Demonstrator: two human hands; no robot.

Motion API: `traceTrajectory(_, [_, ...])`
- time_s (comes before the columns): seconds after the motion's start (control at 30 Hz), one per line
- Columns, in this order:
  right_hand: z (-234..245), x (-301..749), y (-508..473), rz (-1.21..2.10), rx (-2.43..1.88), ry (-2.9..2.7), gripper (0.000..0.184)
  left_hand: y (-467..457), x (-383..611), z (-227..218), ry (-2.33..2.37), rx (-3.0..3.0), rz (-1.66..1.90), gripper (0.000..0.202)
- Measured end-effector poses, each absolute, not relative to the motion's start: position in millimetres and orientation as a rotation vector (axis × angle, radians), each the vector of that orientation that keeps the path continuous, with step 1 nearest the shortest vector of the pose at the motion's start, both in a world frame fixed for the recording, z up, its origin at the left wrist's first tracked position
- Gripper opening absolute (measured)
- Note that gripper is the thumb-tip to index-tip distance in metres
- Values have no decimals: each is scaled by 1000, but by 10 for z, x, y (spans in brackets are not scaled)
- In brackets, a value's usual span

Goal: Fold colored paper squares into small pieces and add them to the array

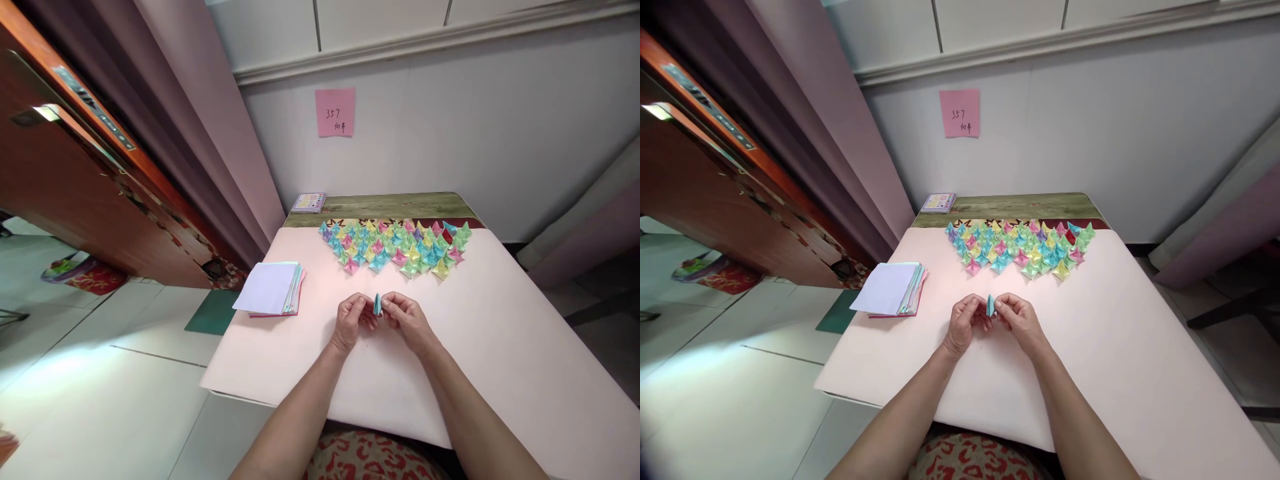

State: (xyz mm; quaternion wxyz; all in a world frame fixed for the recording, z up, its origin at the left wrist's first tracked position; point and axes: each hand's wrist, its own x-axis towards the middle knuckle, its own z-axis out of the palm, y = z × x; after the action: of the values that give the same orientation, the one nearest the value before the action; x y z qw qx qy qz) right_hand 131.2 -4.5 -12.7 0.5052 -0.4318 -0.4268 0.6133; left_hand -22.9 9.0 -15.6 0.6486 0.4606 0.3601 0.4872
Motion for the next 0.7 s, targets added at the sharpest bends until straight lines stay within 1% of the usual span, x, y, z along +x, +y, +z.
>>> traceTrajectory(0.17, [-106,1324,-48,1541,-1033,-1031,36,87,-239,-110,834,1077,1072,35])
traceTrajectory(0.27, [-96,1321,-52,1594,-1015,-989,36,89,-255,-102,818,1056,1032,41])
traceTrajectory(0.43, [-87,1327,-51,1664,-992,-920,32,90,-284,-118,814,1016,1013,31])
traceTrajectory(0.7, [-70,1345,-47,1657,-974,-907,30,139,-395,-22,746,922,853,32])
